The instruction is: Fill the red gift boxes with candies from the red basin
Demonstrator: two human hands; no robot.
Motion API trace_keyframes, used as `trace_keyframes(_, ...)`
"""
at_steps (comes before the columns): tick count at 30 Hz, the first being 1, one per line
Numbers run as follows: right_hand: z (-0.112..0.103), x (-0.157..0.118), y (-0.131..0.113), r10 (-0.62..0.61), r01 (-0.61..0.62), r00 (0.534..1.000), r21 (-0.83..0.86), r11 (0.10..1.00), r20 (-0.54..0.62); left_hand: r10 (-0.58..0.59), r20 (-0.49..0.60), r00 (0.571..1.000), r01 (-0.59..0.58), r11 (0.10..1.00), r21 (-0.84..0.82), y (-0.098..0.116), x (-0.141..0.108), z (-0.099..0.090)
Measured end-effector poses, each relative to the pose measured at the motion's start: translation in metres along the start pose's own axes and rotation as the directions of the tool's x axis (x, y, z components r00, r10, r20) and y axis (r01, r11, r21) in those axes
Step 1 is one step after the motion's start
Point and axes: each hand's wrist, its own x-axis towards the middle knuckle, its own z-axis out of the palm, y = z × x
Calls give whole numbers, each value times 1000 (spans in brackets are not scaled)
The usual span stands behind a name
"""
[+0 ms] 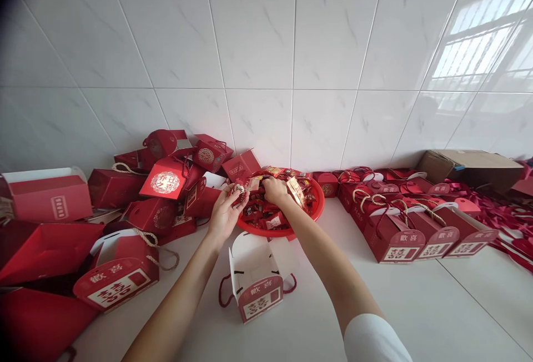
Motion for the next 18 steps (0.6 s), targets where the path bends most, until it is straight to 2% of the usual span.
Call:
trace_keyframes(5,-3,-5,16,0,25,996,270,962,-92,9,-10,1000,-9,1000,-11,1,-1,1)
trace_keyframes(10,-9,-31,33,3,108,984,603,791,-180,-7,2,1000,7,1000,9,0,-1,3)
trace_keyframes(11,-11,-39,35,-2,130,983,690,712,-183,-6,1,1000,6,1000,20,-1,-1,4)
trace_keyframes(12,-12,-47,37,-8,146,984,790,595,-176,-4,0,1000,4,999,34,-1,-2,4)
trace_keyframes(15,-20,-70,39,-53,131,991,983,127,-125,-22,22,1000,20,995,98,0,-4,7)
trace_keyframes(16,-23,-77,39,-82,114,990,993,33,-111,-31,35,999,27,993,118,0,-5,7)
trace_keyframes(17,-26,-84,38,-119,103,988,995,14,-100,-38,46,998,31,991,133,0,-5,8)
trace_keyframes(18,-29,-90,37,-166,97,982,995,34,-90,-42,55,998,33,988,148,1,-6,7)
